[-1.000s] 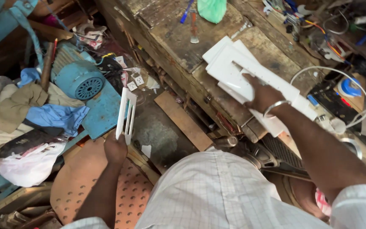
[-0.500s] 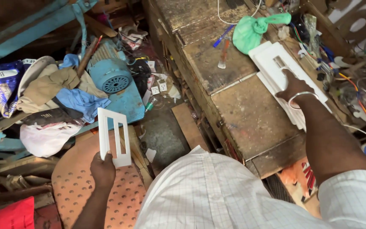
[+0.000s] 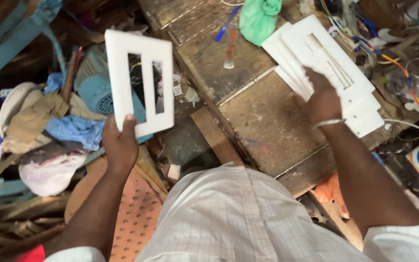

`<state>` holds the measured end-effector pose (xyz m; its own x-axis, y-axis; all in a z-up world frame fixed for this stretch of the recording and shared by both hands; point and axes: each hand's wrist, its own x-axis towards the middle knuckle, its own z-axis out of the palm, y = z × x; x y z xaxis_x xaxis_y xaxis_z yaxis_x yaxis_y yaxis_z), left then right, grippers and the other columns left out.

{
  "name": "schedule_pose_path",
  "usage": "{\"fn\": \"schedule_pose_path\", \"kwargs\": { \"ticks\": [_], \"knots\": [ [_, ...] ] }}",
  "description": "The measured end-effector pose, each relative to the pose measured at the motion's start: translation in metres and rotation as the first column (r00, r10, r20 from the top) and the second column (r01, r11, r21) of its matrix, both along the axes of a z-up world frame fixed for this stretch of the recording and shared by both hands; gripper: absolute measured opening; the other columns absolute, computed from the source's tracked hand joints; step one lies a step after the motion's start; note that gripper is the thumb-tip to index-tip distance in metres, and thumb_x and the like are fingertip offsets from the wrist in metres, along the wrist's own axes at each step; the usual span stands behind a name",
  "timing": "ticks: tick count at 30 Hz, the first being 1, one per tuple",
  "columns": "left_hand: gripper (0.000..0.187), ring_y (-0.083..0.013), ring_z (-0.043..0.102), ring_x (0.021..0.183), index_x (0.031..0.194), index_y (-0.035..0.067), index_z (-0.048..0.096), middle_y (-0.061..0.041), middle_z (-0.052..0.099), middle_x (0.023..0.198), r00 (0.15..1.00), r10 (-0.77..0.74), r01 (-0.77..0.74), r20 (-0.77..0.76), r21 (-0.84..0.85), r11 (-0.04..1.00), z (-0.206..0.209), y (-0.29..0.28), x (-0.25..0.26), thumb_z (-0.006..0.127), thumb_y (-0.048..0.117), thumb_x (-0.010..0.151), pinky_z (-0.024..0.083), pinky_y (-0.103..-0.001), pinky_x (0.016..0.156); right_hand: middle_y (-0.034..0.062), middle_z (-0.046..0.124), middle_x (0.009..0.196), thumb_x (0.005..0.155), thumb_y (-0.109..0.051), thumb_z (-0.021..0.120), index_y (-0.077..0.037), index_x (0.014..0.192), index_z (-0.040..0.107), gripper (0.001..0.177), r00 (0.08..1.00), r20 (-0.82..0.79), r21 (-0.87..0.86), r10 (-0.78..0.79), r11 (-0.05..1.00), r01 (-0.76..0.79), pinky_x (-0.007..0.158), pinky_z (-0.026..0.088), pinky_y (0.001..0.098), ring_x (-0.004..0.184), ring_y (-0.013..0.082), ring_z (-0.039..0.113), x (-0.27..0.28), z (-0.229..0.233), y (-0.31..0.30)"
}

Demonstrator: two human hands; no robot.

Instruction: The person drills holes into white plastic panels with a power drill and then handles several panels while fitting a wooden strip into one.

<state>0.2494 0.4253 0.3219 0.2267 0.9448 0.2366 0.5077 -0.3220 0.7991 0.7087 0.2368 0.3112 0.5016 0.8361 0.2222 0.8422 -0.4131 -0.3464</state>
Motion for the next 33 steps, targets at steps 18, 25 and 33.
{"fn": "schedule_pose_path", "kwargs": {
  "ticks": [18, 25, 33],
  "knots": [
    [0.031, -0.0064, 0.062, 0.074, 0.107, 0.004, 0.062, 0.0, 0.068, 0.085, 0.74, -0.39, 0.569, 0.548, -0.201, 0.797, -0.016, 0.204, 0.141, 0.054, 0.033, 0.11, 0.052, -0.024, 0.066, 0.017, 0.048, 0.152, 0.086, -0.028, 0.076, -0.015, 0.148, 0.051, 0.068, 0.92, -0.392, -0.257, 0.029, 0.956, -0.14, 0.11, 0.044, 0.0477, 0.133, 0.038, 0.053, -0.097, -0.02, 0.182],
    [0.042, -0.0075, 0.059, 0.073, 0.098, 0.004, 0.065, 0.001, 0.065, 0.081, 0.678, -0.411, 0.656, 0.609, -0.249, 0.713, -0.042, 0.235, 0.125, 0.043, 0.035, 0.116, 0.051, -0.026, 0.069, 0.0178, 0.055, 0.144, 0.09, -0.035, 0.069, -0.015, 0.13, 0.063, 0.045, 0.992, 0.128, -0.387, -0.011, 0.92, 0.06, 0.105, 0.044, 0.0556, 0.132, 0.0419, 0.053, -0.1, -0.067, 0.228],
    [0.025, -0.0067, 0.061, 0.086, 0.116, 0.002, 0.064, 0.0, 0.068, 0.095, 0.635, -0.392, 0.733, 0.666, -0.361, 0.576, -0.046, 0.221, 0.127, 0.065, 0.023, 0.102, 0.052, -0.026, 0.077, 0.0247, 0.067, 0.117, 0.087, -0.023, 0.071, -0.004, 0.131, 0.061, 0.049, 0.986, -0.019, -0.367, -0.168, 0.918, 0.149, 0.092, 0.052, 0.0526, 0.103, 0.0445, 0.066, -0.094, -0.058, 0.201]
  ]
}}
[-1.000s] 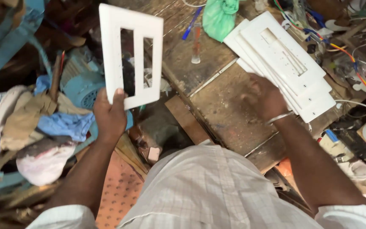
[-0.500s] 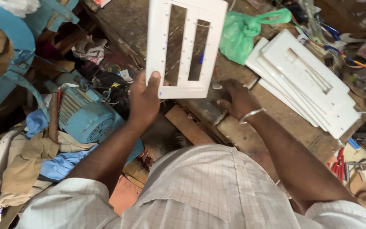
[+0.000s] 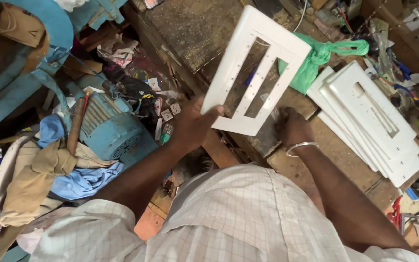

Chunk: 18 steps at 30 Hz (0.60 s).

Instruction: The person drills holes into white plastic panels with a power drill and then handles several panels while fitting a wooden strip into one.

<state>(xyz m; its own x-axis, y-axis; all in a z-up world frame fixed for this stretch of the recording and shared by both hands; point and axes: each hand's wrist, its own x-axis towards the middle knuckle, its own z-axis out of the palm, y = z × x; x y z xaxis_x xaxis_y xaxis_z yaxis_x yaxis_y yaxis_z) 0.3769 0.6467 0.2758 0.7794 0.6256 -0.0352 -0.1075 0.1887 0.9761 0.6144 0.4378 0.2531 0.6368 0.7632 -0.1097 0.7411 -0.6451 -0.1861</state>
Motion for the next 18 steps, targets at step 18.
{"fn": "schedule_pose_path", "kwargs": {
  "ticks": [18],
  "knots": [
    [0.033, -0.0084, 0.064, 0.074, 0.118, -0.001, 0.07, -0.003, 0.071, 0.086, 0.939, -0.344, 0.345, -0.027, 0.061, 0.937, 0.012, -0.077, 0.074, 0.067, 0.027, 0.102, 0.052, -0.026, 0.067, 0.0012, 0.063, 0.087, 0.093, 0.001, 0.056, -0.01, 0.108, 0.059, 0.019, 0.398, -0.896, 0.32, -0.197, 0.334, 0.886, 0.057, 0.05, 0.0284, 0.068, 0.0136, 0.063, -0.035, -0.017, -0.308]
  ]
}}
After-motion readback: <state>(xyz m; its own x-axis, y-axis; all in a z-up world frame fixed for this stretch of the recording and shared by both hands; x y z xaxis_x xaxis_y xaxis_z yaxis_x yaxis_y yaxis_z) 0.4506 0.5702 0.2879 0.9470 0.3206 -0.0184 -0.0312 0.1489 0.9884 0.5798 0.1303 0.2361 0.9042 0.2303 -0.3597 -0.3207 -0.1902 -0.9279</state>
